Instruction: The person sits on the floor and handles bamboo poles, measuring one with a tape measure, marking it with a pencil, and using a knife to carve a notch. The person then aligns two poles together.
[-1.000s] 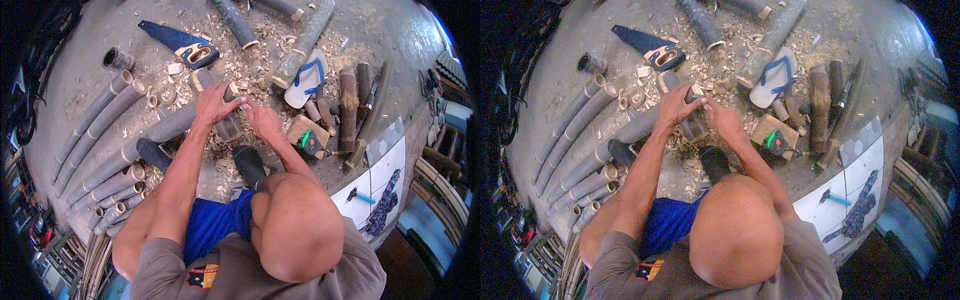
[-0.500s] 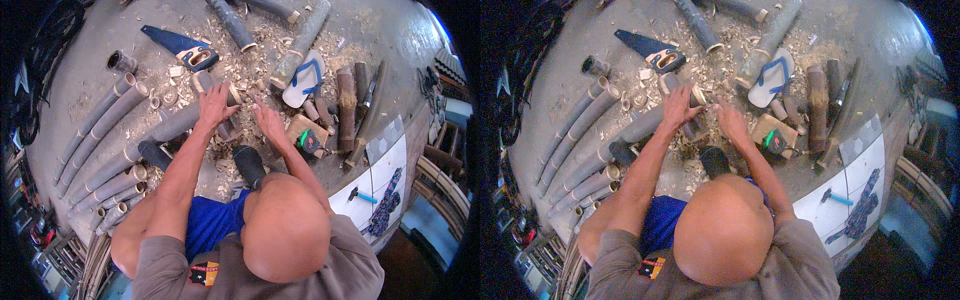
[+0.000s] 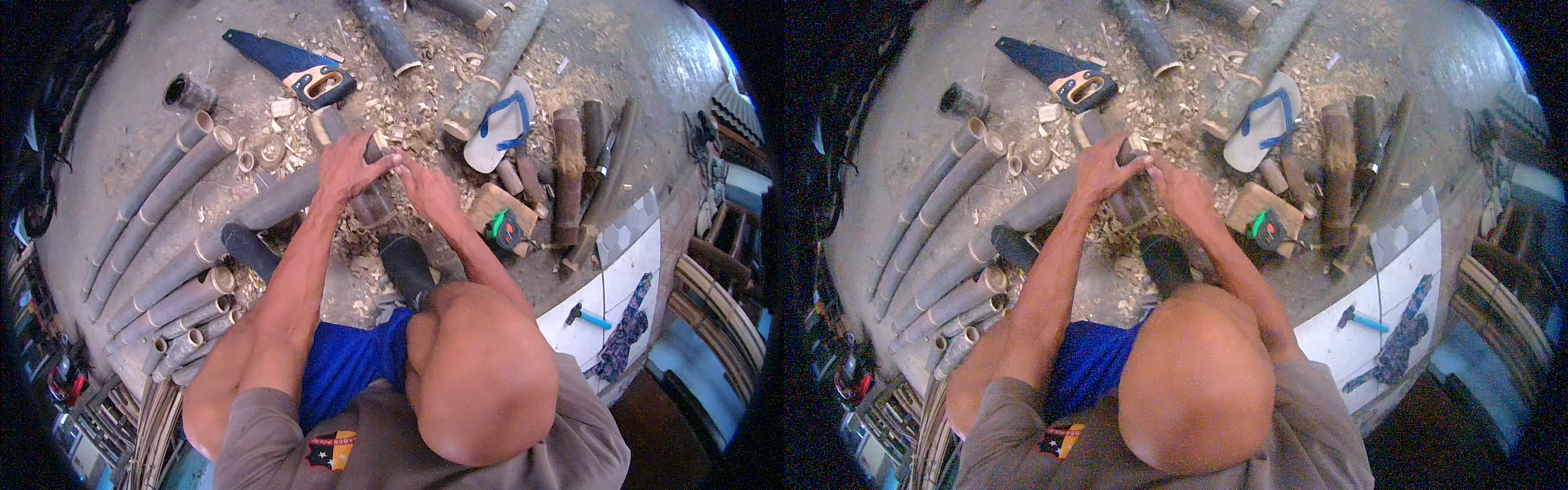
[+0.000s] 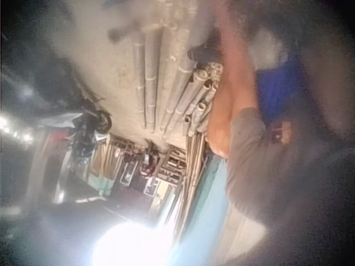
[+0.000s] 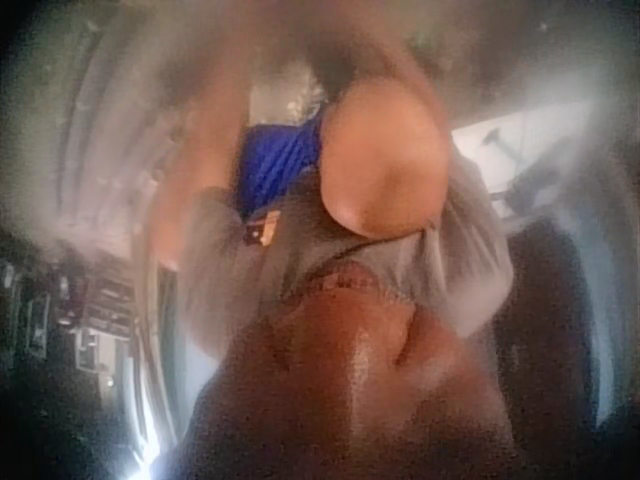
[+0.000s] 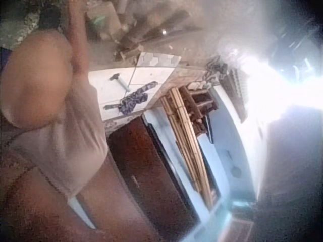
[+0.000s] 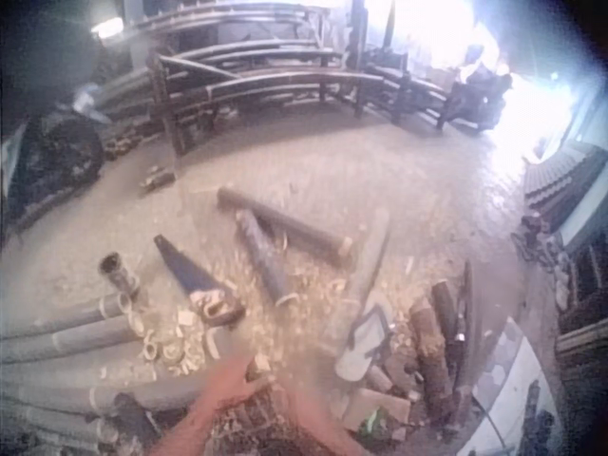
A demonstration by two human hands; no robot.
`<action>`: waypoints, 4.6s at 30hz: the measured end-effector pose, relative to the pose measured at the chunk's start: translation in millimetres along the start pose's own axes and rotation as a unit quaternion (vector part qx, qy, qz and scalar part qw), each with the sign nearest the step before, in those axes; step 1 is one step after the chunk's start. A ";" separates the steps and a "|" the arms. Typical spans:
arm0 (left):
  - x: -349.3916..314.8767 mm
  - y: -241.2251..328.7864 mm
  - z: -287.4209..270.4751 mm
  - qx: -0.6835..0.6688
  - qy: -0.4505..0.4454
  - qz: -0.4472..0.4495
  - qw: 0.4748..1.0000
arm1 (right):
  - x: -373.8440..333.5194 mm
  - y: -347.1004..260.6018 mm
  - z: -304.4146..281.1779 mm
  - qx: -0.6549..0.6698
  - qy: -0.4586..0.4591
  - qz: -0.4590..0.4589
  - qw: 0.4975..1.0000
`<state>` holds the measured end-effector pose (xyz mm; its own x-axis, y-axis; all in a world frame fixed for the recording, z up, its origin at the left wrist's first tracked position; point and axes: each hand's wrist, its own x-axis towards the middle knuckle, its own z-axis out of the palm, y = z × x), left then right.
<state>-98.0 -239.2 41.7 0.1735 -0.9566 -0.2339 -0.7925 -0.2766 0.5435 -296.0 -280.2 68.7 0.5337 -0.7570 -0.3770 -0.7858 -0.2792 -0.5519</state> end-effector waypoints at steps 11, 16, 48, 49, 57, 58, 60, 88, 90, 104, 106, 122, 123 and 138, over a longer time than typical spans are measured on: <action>7.4 -2.9 3.4 0.089 0.000 0.006 0.996 | 10.8 41.4 29.8 0.136 0.083 -0.009 0.987; -1.8 0.5 11.2 0.158 0.029 0.046 0.986 | 1.3 49.0 30.6 0.080 0.085 -0.011 0.993; 4.9 -10.3 -8.6 0.028 -0.049 0.034 0.998 | -8.7 8.3 6.7 0.016 0.004 -0.017 1.000; 4.2 -1.0 -14.4 0.023 -0.065 0.016 0.997 | -8.5 4.2 3.2 0.006 -0.004 -0.009 1.000; -0.1 7.9 -7.2 -0.010 -0.008 -0.036 0.999 | 2.8 9.3 19.0 0.015 0.001 0.018 1.000; 3.6 8.9 -5.2 -0.004 0.000 -0.047 0.999 | 6.3 11.2 20.8 0.028 0.012 0.015 0.999; -0.2 12.9 6.6 0.017 -0.002 -0.058 0.998 | 9.8 32.2 34.5 0.043 0.021 0.039 0.998; 0.1 -4.8 -8.6 0.020 -0.033 0.035 0.999 | -7.6 -0.4 1.5 -0.077 -0.010 -0.019 0.997; 0.8 -3.5 -5.8 0.015 -0.021 0.037 0.999 | -8.2 0.8 3.6 -0.079 -0.007 -0.011 0.997; 5.0 14.9 -20.1 -0.013 -0.049 -0.065 0.997 | 2.9 4.7 20.7 0.001 0.024 0.021 0.999; 2.8 11.2 -15.1 0.005 -0.033 -0.021 0.999 | -1.5 7.6 22.1 -0.013 0.034 0.007 0.999; 7.5 11.6 1.2 0.075 -0.008 -0.068 0.995 | 22.5 53.6 4.2 0.007 0.033 0.030 0.999; 11.1 7.5 5.2 0.061 0.003 -0.042 0.997 | 36.3 56.5 -2.8 0.045 0.048 0.033 0.997; 0.9 -0.2 -7.6 0.030 -0.035 0.033 0.998 | -13.3 38.7 25.5 0.105 0.054 -0.024 0.993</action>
<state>-93.3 -240.7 47.6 0.0800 -0.9633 -0.2562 -0.8345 -0.2053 0.5113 -325.5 -265.9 33.3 0.5238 -0.8076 -0.2710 -0.6718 -0.1961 -0.7143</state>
